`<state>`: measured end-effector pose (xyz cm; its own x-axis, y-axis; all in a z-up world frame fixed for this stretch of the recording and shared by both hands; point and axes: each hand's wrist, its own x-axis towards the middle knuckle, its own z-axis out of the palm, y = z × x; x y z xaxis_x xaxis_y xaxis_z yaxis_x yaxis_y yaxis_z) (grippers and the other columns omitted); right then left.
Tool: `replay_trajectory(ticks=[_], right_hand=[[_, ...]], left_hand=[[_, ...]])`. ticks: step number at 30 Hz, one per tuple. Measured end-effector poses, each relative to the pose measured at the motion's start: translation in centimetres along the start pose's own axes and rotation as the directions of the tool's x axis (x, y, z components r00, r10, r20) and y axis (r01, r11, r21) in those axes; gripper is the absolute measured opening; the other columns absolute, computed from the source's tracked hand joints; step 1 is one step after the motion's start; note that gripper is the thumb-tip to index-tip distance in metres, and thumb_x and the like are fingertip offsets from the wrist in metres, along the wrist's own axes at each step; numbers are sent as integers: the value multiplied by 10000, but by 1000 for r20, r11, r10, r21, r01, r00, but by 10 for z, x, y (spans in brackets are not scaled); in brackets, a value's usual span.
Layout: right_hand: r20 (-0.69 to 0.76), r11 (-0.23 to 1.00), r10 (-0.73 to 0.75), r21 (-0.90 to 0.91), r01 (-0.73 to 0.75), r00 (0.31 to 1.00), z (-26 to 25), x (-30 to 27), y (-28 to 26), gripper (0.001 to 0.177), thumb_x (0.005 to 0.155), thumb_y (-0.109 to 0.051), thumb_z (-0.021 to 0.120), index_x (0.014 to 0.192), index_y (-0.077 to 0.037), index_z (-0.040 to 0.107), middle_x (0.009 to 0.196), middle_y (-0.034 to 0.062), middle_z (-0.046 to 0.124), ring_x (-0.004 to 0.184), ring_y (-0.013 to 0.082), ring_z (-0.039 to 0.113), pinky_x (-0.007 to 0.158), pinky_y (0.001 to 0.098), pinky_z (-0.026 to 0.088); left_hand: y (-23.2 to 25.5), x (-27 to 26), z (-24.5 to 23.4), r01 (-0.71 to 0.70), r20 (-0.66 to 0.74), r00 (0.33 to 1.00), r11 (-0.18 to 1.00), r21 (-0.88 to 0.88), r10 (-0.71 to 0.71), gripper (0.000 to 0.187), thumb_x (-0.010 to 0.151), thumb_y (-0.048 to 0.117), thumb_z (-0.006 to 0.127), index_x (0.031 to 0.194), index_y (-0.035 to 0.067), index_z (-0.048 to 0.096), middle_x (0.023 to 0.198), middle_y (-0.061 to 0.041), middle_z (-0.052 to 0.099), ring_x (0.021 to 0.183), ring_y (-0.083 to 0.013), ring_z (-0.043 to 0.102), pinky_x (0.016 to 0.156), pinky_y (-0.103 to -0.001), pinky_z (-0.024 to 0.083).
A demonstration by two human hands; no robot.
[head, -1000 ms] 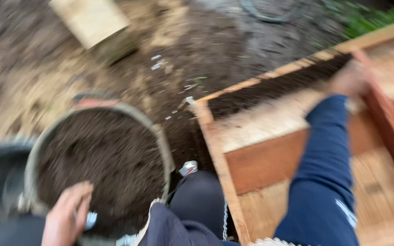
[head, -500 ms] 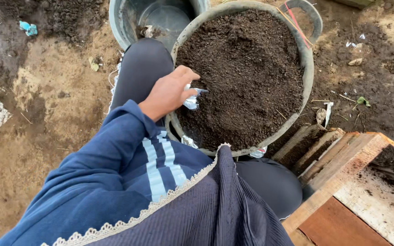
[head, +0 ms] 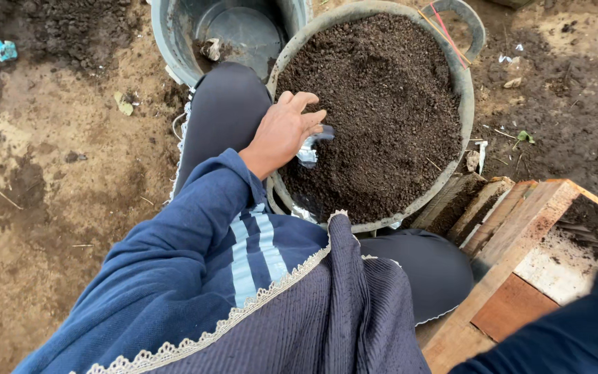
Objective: The person scoops soil from a bucket and places it into a wooden seed tray, spreading it evenly by hand. The person repeatedly reaches into the bucket to gather more soil and continues filling the tray.
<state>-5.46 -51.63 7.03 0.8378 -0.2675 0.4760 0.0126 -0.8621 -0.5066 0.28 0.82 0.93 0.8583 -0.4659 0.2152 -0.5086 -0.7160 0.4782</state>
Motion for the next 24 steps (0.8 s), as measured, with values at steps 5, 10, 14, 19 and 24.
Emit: replay_trajectory(ticks=[5,10,14,19,24], right_hand=[[-77,991,-71,110,79,995,29,-18,-98,231,1064,90,969,979,11,770,950,109,676,885,244,588,812,401,462],[316,785,173,528,-324,933,125,-50,-260,185,924,-24,819,1071,-63,713,980,127,682,947,239,641,902,399,532],[513,410,262,707,-575,817,198,-81,-274,384,872,-24,814,1231,-12,679,1029,52,709,957,89,658,863,243,613],[481,471,307,673,-571,821,208,-81,-263,190,910,-50,828,1074,3,748,858,52,708,822,56,633,754,222,602],[485,508,276,659,-555,830,207,-79,-268,253,876,-38,857,1093,3,735,904,76,724,853,82,641,797,245,605]], left_hand=[[12,14,-9,245,-29,963,912,-327,-269,165,983,302,602,954,192,723,919,-6,727,880,-244,608,806,-393,454],[11,19,10,358,52,917,756,-548,-396,348,998,560,603,875,252,708,770,-12,694,800,-258,683,785,-428,540],[13,19,21,365,65,915,746,-557,-399,511,1009,645,508,738,226,617,722,-9,656,775,-255,690,757,-386,537],[12,22,2,224,-32,951,757,-614,-307,301,996,532,593,929,246,662,852,-29,658,923,-296,685,846,-447,552],[7,28,-2,134,-78,966,734,-666,-248,173,974,361,682,933,193,670,839,-55,653,920,-330,686,835,-462,555]])
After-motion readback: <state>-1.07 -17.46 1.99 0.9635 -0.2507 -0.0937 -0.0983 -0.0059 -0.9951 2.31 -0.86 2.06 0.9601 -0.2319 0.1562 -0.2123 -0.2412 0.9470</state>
